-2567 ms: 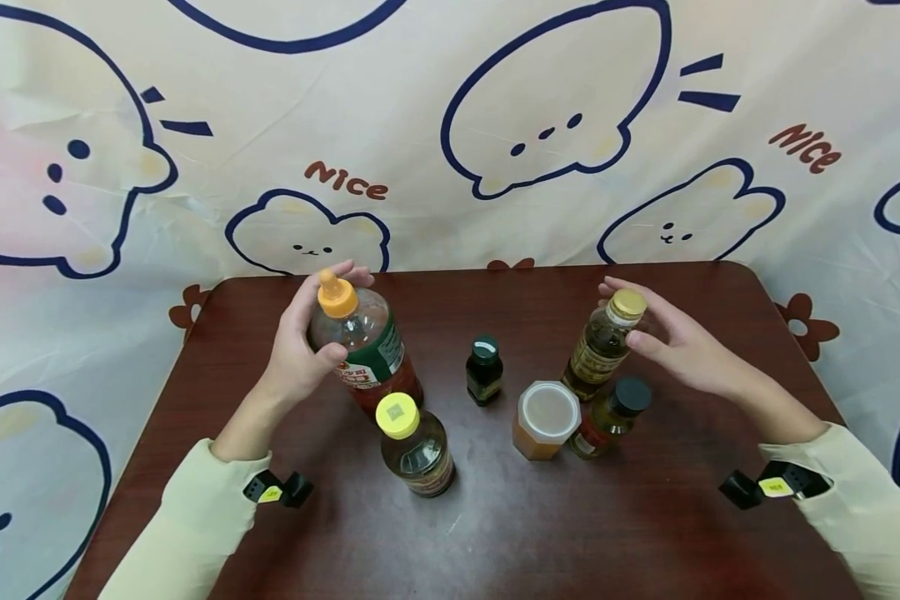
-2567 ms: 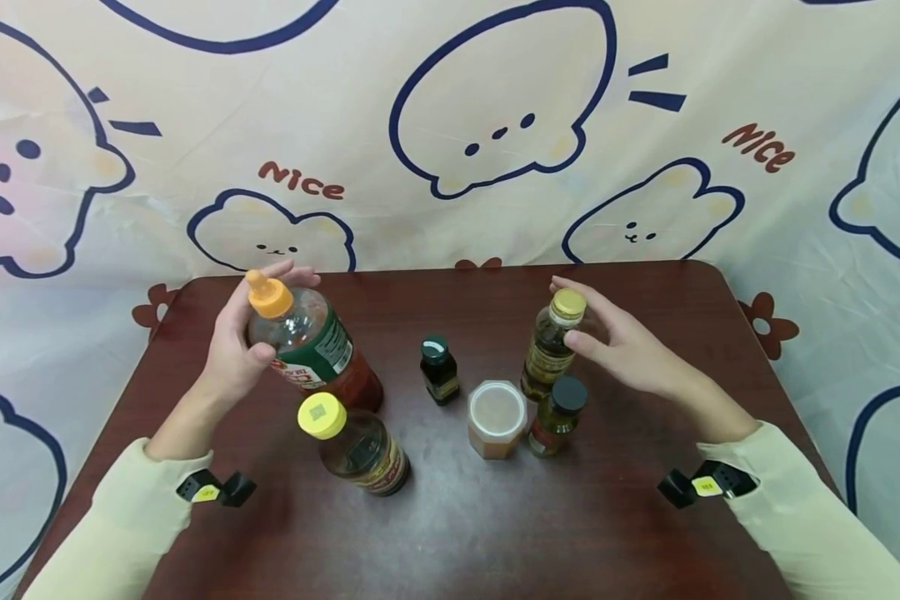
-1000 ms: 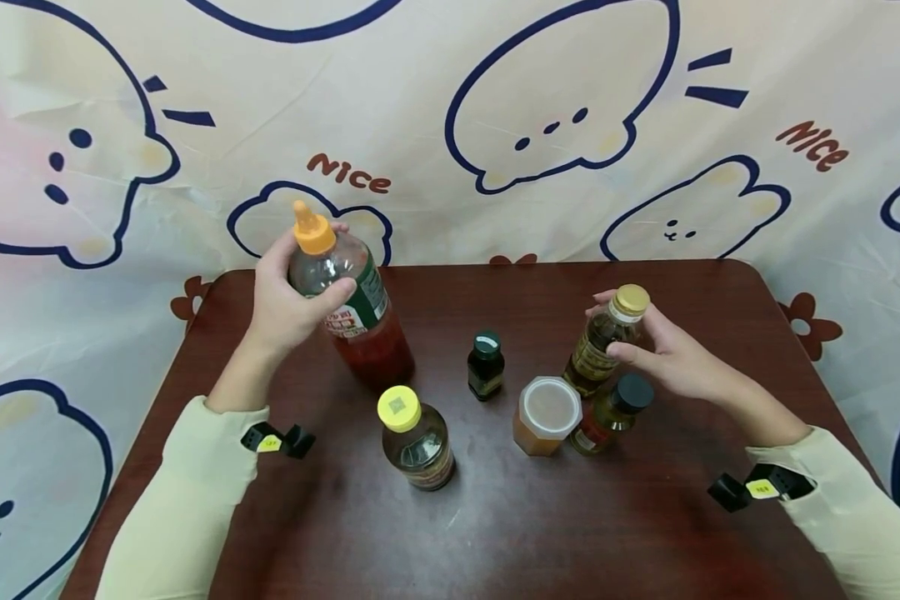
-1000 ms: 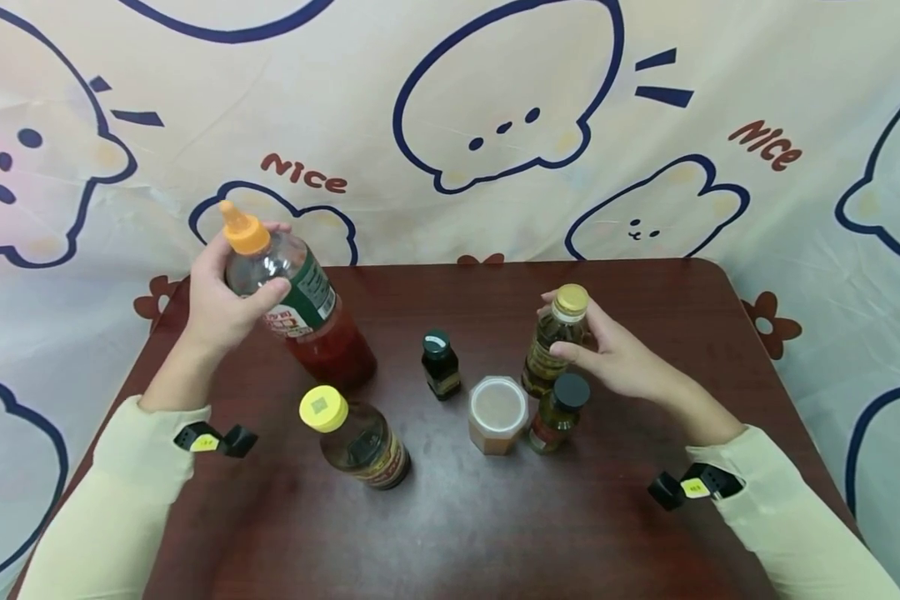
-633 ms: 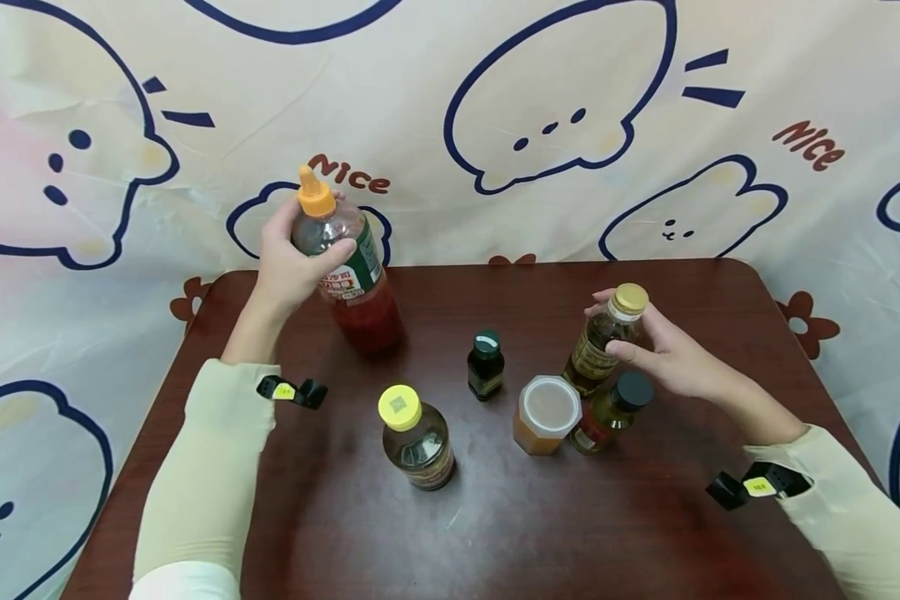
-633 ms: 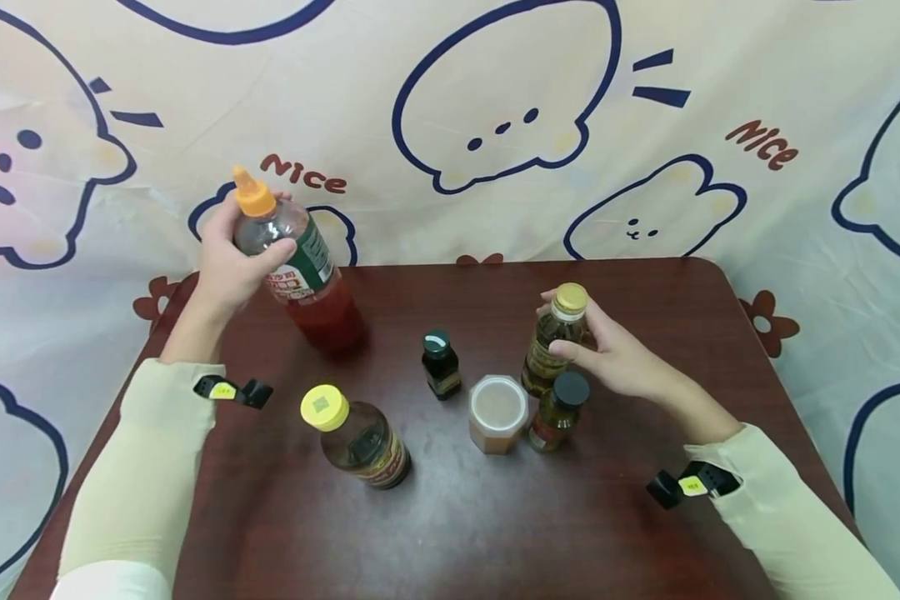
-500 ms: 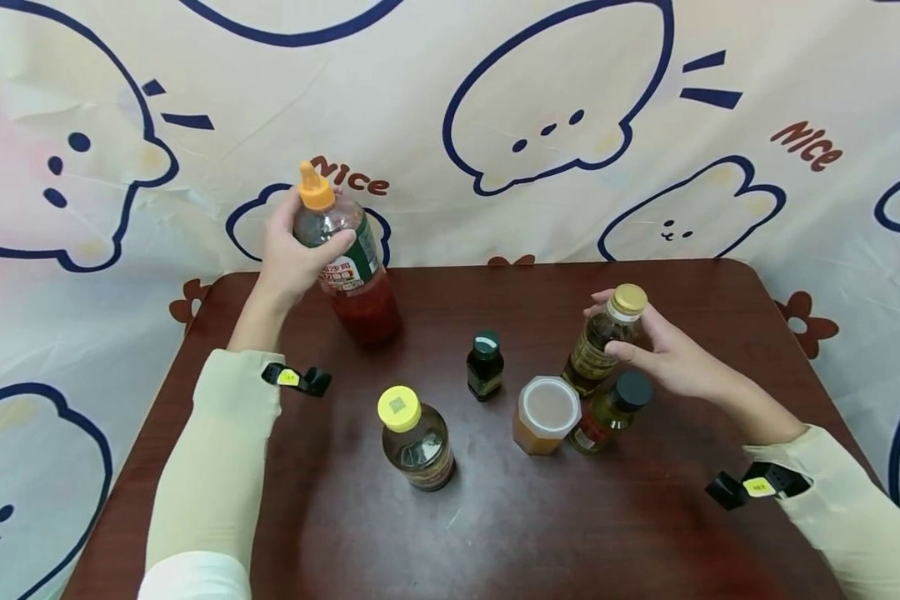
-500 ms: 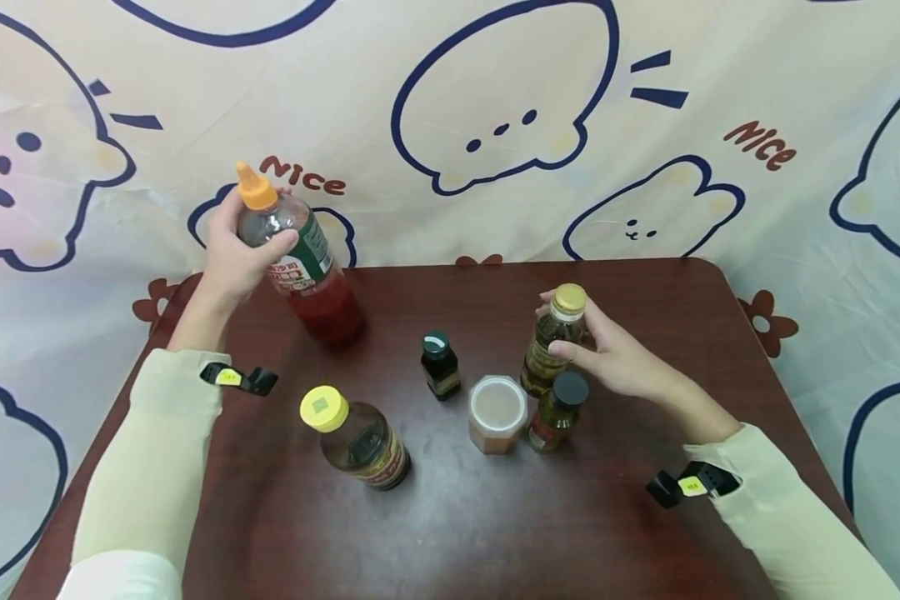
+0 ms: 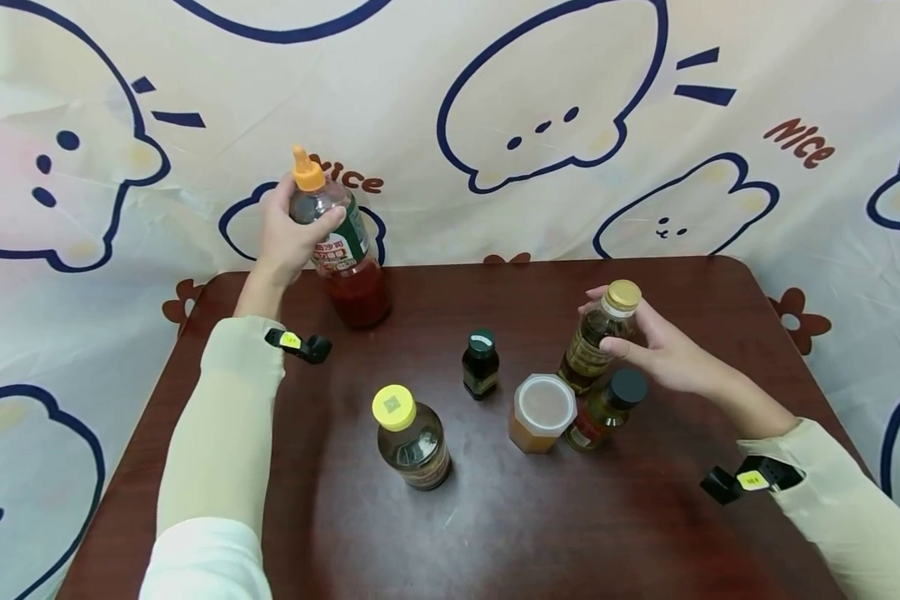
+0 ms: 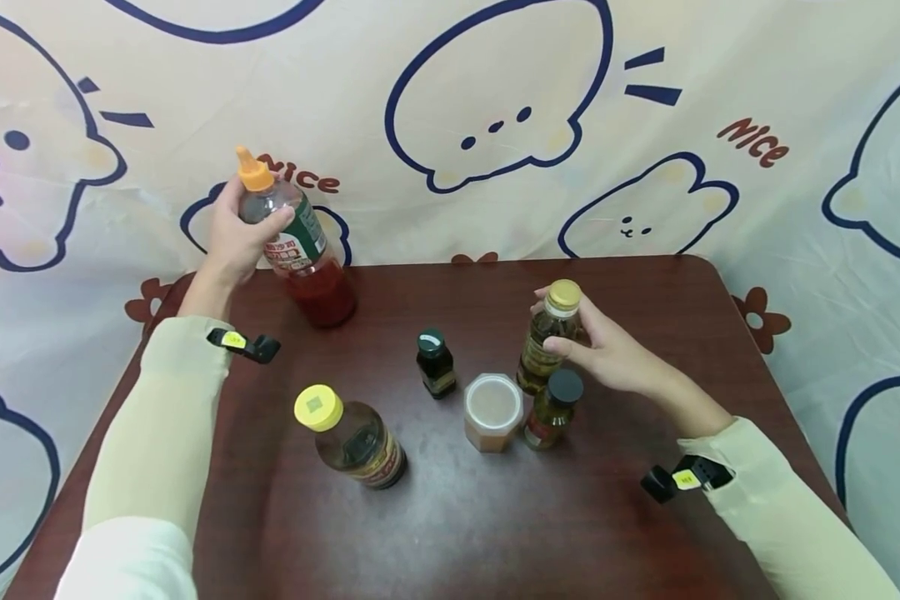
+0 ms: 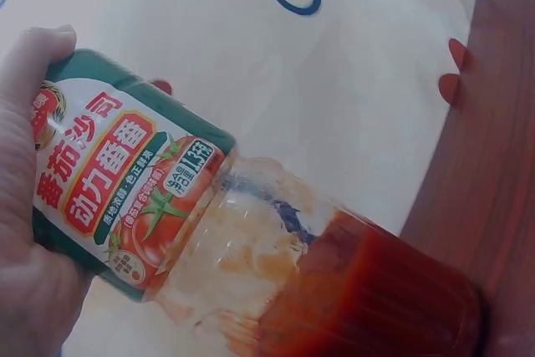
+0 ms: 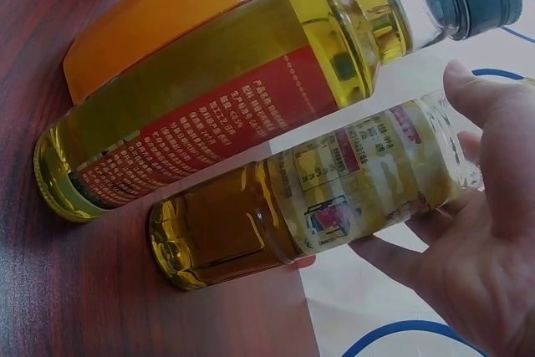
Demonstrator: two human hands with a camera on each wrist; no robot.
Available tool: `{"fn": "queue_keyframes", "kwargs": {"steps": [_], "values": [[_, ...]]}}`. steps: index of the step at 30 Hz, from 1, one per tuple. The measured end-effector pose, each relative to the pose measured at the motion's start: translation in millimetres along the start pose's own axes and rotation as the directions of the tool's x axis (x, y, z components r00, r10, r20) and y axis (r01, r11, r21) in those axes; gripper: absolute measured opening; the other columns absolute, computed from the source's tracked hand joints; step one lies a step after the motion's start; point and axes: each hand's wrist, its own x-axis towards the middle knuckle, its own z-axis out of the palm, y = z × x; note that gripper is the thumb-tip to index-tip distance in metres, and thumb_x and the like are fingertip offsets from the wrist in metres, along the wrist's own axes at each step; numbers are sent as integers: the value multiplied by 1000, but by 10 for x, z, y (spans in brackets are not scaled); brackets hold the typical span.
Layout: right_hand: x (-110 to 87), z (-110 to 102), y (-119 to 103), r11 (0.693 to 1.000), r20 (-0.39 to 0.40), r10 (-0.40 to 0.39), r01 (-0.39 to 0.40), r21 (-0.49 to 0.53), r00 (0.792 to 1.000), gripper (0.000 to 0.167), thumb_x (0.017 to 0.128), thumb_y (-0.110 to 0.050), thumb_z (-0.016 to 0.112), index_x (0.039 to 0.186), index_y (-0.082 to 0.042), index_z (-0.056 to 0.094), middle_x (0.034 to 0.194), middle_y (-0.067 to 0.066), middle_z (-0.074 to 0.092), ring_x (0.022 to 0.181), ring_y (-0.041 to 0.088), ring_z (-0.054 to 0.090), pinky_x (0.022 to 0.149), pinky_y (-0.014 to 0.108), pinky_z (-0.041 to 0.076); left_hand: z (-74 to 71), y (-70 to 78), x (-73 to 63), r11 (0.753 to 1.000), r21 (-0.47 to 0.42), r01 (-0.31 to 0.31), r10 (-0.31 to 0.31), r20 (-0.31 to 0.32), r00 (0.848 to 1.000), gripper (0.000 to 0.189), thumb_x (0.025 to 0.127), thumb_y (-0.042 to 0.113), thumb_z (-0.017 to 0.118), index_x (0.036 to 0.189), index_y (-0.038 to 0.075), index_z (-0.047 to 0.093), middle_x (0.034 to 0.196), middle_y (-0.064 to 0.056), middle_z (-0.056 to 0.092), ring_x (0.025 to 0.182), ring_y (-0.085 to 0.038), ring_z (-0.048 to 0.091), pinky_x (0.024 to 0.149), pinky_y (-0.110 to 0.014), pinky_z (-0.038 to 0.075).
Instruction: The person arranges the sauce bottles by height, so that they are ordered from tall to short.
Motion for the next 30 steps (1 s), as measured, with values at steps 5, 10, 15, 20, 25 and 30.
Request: {"fn": "queue_keyframes", "kwargs": {"steps": [5,10,15,20,25,30], "values": [[29,12,17,1000,-3,6,-6,6,1000,59,103,-5,58,155,-11,31,147,17,50,131,7,50,98,18,45,-17,-47,39,999,-33,24,-24,2,1000,61,91,16,76,146,15,49,137,-4,52,128,-23,48,113,-46,38],[49,6,12,1000,-9,4,-3,5,1000,59,103,-5,58,155,-13,31,147,17,50,131,8,50,99,19,44,-36,-41,58,999,-34,42,-42,24,999,63,92,19,75,148,15,46,142,-6,50,131,-24,46,115,-47,35],[45,-10,-5,1000,-12,1,-1,9,1000,58,103,-4,57,155,-9,30,146,16,50,131,8,49,100,17,42,-31,-58,71,999,-21,39,-38,53,998,65,92,21,75,149,16,45,144,-8,50,131,-24,47,113,-47,37],[20,-10,-7,1000,-20,1,-1,6,1000,58,103,-4,57,155,-9,30,146,15,51,131,7,49,99,17,43,-13,-58,73,999,-35,31,-28,78,997,67,92,20,74,151,16,44,147,-9,48,133,-24,45,114,-47,36],[3,1,4,1000,-19,-3,3,6,1000,59,103,-4,57,155,-8,30,145,16,51,130,8,50,98,19,45,-24,-47,62,999,-23,34,-32,82,996,67,92,21,74,151,16,43,146,-9,47,133,-24,45,114,-49,36],[-11,10,9,1000,-23,-9,9,5,1000,58,103,-4,57,155,-10,31,145,15,51,129,8,50,97,19,46,-41,-46,57,999,-8,41,-40,89,995,67,92,22,74,150,15,43,146,-9,47,132,-25,45,114,-50,36]]}}
